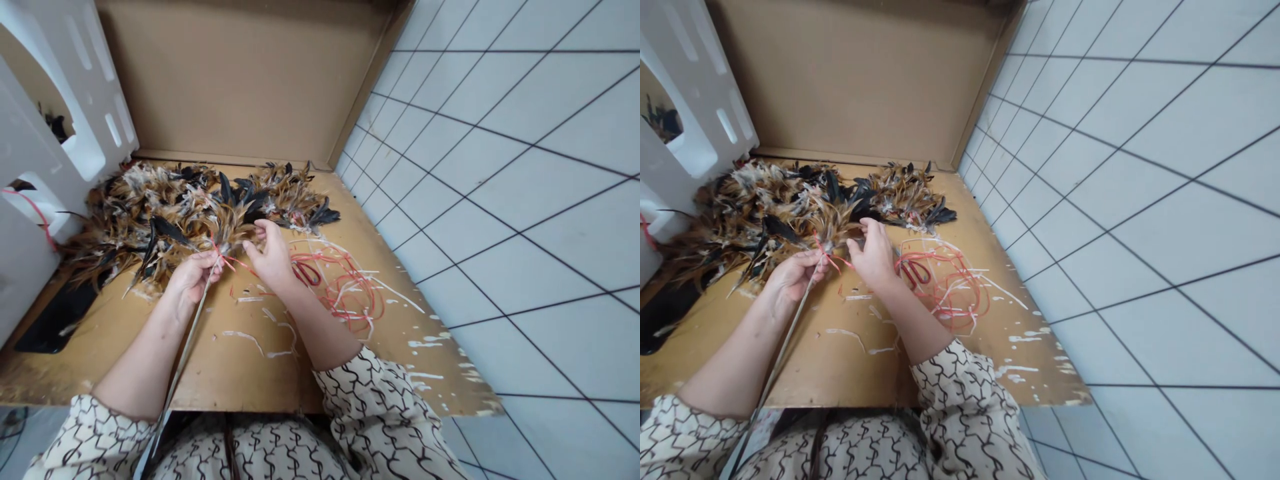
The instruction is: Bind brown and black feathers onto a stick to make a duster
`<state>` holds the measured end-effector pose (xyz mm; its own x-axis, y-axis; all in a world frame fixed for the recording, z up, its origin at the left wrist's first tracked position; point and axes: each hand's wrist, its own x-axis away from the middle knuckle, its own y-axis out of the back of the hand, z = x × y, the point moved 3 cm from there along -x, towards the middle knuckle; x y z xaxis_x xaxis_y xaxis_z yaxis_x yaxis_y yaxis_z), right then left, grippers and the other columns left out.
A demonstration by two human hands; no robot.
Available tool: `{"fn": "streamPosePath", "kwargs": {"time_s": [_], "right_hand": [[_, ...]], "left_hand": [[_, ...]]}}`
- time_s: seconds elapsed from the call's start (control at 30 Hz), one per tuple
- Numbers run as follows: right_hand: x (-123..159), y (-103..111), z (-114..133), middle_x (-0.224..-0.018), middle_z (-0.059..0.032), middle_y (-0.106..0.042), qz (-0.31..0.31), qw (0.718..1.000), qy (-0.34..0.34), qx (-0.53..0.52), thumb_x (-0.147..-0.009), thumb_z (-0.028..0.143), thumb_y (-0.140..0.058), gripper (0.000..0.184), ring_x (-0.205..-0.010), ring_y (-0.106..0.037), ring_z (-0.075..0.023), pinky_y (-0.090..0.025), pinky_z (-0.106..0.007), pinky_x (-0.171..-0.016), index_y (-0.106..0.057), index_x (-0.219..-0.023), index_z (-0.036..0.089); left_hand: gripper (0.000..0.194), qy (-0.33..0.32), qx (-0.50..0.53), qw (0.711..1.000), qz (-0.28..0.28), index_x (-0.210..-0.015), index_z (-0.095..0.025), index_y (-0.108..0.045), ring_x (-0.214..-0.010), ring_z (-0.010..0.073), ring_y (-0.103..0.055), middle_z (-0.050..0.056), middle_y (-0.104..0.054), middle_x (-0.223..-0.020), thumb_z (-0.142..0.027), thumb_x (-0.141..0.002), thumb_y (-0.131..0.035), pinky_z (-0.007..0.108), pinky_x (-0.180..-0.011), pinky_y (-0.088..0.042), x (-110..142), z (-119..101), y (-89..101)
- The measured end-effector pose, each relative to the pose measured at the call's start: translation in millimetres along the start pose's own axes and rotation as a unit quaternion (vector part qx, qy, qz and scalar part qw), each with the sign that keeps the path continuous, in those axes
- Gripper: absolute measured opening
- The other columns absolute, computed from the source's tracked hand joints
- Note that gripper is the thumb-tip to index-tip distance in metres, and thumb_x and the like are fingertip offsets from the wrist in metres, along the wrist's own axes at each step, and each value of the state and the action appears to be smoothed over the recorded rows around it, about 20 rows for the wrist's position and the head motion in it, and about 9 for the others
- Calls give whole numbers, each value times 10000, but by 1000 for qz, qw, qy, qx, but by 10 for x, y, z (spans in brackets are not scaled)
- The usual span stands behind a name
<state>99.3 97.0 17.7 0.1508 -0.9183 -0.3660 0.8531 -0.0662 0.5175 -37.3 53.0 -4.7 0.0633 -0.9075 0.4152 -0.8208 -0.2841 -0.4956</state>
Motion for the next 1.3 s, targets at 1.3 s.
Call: {"fn": "streamPosePath", "kwargs": {"time_s": [1.3], "right_hand": [[171, -2, 364, -665, -19, -623, 242, 953, 54, 176, -775, 180, -436, 228, -604, -491, -130, -314, -237, -555, -661, -737, 172]], "left_hand": [[112, -282, -371, 883, -52, -555, -166, -521, -514, 110, -409, -41, -448, -481, -186, -664, -505, 222, -531, -322, 75, 255, -83]]}}
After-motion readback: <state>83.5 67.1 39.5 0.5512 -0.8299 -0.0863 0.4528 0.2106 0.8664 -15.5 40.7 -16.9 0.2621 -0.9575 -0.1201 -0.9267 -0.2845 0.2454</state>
